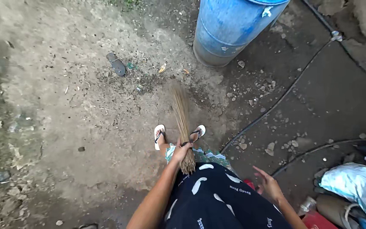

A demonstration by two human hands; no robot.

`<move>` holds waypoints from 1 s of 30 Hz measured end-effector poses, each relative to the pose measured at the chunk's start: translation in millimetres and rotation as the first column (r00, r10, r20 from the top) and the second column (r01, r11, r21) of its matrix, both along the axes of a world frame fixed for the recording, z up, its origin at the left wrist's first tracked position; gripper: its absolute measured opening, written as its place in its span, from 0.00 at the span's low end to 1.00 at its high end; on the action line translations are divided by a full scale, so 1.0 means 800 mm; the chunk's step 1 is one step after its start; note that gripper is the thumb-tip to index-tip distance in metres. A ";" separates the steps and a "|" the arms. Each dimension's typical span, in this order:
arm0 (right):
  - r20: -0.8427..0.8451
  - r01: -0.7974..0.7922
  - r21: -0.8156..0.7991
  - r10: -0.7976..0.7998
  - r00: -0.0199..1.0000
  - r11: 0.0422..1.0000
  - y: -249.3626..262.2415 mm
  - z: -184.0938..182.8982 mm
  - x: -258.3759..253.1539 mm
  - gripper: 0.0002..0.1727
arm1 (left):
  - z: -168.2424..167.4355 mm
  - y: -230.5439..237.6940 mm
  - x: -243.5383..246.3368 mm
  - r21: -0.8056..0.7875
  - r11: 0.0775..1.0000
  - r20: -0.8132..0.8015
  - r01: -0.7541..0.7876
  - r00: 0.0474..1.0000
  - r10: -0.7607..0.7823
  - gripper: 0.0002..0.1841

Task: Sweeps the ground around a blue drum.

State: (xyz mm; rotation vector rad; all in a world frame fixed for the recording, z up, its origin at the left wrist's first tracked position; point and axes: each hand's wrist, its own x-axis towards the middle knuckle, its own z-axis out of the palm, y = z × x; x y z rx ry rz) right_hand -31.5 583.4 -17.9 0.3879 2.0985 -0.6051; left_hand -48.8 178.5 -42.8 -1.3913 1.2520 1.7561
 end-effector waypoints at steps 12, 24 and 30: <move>0.081 0.004 -0.078 0.002 0.997 0.997 -0.004 -0.020 -0.023 0.25 | -0.050 -0.033 0.036 -0.155 0.988 0.005 -0.017 1.000 0.018 0.45; 0.104 -0.002 -0.088 0.011 0.995 0.996 0.004 -0.030 -0.036 0.25 | -0.041 -0.076 0.088 -0.260 0.950 0.089 -0.172 0.975 0.201 0.30; 0.215 -0.137 -0.041 0.142 0.966 0.990 -0.004 -0.040 -0.040 0.25 | 0.044 -0.027 0.068 0.067 0.984 0.108 -0.167 0.981 0.159 0.28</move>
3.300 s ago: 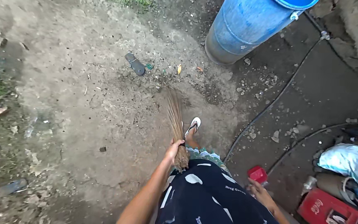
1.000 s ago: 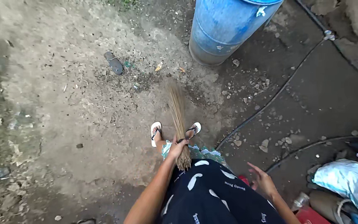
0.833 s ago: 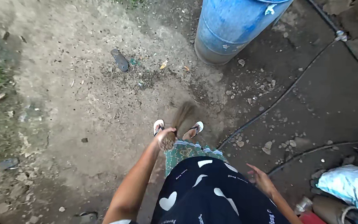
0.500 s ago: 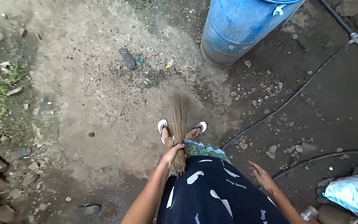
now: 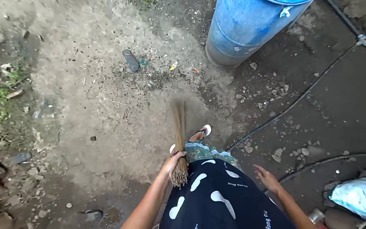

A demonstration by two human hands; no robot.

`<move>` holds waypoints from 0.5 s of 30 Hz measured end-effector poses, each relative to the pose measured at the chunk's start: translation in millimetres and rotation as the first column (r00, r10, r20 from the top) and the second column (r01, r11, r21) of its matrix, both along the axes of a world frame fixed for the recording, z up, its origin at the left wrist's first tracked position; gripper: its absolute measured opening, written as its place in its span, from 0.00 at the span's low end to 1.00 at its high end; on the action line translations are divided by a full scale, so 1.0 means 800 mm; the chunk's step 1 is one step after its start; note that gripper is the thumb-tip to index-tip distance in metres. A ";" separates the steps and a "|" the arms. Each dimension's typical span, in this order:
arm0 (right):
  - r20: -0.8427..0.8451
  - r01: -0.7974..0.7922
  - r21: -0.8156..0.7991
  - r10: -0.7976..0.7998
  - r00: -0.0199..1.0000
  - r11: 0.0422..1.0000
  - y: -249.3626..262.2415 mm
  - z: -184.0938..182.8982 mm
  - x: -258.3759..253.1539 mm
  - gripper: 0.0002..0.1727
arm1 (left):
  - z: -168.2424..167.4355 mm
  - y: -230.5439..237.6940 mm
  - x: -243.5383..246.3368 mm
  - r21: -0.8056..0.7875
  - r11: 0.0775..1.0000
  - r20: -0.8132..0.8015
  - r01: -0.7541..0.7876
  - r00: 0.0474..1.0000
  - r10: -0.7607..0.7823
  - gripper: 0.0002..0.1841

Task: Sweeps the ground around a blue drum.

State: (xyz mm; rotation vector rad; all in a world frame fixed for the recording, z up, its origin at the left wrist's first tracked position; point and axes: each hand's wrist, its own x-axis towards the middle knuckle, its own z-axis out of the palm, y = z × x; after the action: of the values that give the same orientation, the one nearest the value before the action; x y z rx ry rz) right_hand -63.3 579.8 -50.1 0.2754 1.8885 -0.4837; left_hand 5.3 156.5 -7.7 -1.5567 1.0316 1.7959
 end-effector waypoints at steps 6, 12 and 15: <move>-0.103 0.083 -0.119 -0.096 0.990 0.989 -0.024 0.019 -0.024 0.25 | -0.114 -0.014 -0.111 0.042 0.932 -0.038 0.361 0.932 -0.359 0.15; -0.097 0.202 0.053 -0.196 0.976 0.978 0.032 0.034 0.032 0.25 | -0.096 0.102 -0.104 -0.129 0.979 -0.160 0.156 0.971 -0.175 0.46; 0.002 0.057 0.075 -0.058 0.998 0.996 0.039 0.030 0.056 0.25 | -0.057 0.101 -0.120 0.044 0.991 -0.151 0.129 0.981 -0.121 0.33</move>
State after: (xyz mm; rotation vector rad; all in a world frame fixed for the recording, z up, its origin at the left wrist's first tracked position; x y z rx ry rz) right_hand -18.8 610.7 -25.9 0.3806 1.9012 -0.4515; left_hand -90.8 237.7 -52.9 -1.3126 1.1143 1.8578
